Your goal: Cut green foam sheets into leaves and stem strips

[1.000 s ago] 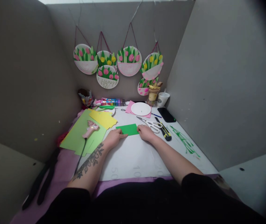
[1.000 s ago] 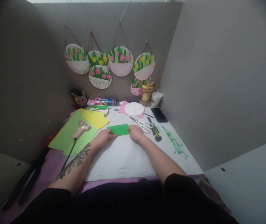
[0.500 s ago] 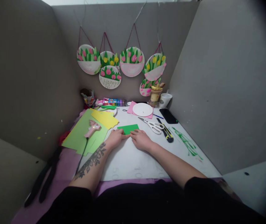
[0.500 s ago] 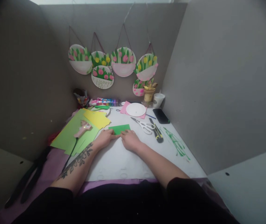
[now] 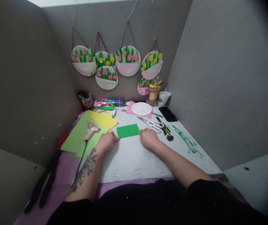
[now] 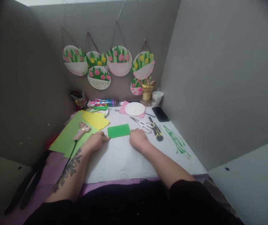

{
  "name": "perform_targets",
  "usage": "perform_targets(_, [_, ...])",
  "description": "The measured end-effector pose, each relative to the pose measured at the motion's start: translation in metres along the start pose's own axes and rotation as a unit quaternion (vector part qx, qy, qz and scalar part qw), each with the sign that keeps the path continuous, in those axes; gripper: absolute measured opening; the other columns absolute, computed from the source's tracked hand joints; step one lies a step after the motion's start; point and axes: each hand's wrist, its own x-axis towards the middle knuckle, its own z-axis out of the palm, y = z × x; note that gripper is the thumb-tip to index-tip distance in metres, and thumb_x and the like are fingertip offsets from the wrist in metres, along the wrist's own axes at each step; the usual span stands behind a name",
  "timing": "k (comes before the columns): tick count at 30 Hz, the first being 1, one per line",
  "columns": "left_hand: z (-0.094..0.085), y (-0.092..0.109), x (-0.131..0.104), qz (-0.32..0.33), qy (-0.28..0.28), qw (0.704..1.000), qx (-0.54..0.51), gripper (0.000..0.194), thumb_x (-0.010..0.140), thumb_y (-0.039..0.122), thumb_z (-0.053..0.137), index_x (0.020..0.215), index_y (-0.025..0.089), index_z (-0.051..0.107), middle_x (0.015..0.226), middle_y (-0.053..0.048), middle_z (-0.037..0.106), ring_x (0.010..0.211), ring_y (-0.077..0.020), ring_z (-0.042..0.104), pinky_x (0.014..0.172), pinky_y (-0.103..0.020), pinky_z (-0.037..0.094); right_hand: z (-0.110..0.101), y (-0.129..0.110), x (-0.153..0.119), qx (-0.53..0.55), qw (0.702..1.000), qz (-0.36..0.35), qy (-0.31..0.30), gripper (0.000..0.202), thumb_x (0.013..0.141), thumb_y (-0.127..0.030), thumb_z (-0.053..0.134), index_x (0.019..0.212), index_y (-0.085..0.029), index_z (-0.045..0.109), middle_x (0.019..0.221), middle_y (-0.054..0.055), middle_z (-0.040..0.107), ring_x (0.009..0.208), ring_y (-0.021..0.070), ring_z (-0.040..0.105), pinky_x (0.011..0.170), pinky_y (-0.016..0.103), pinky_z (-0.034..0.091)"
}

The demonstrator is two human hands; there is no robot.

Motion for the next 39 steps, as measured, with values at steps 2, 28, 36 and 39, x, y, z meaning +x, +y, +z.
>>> perform_targets(2, [0.002,-0.003,0.001,0.002,0.008,1.000,-0.009,0.031,0.092,0.034,0.044,0.101,0.030,0.074,0.099,-0.006,0.065,0.090,-0.0206,0.058,0.078,-0.029,0.038,0.001,0.000,0.001,0.001,1.000,0.000,-0.002,0.028,0.080,-0.012,0.047,0.092,-0.013,0.072,0.106,0.020,0.067,0.095,0.0313,0.056,0.078,0.040,0.036])
perform_targets(28, [0.040,0.038,0.017,0.172,-0.025,0.983,-0.052,0.057,0.089,0.020,0.043,0.145,0.014,0.036,0.150,-0.014,0.036,0.140,-0.0260,0.031,0.113,-0.047,0.029,0.025,-0.030,-0.005,0.215,0.959,-0.185,-0.021,0.071,0.089,-0.033,0.044,0.152,-0.015,0.017,0.154,0.013,0.027,0.141,0.0254,0.027,0.113,0.045,0.026])
perform_targets(36, [0.037,0.034,0.016,0.114,0.017,0.991,-0.064,0.041,0.095,0.025,0.034,0.131,0.021,0.055,0.138,-0.006,0.054,0.133,-0.0216,0.042,0.105,-0.036,0.041,-0.001,-0.004,-0.006,0.108,0.989,-0.083,-0.060,0.055,0.090,-0.041,0.044,0.139,-0.016,0.047,0.133,0.017,0.056,0.124,0.0327,0.050,0.107,0.051,0.029])
perform_targets(39, [0.037,0.033,0.016,0.099,0.026,0.993,-0.060,0.038,0.095,0.026,0.034,0.121,0.025,0.062,0.135,-0.003,0.057,0.131,-0.0211,0.046,0.102,-0.035,0.044,-0.007,0.007,-0.007,0.101,0.989,-0.089,-0.053,0.034,0.090,-0.035,0.045,0.116,-0.023,0.064,0.116,0.010,0.067,0.105,0.0285,0.062,0.103,0.050,0.032])
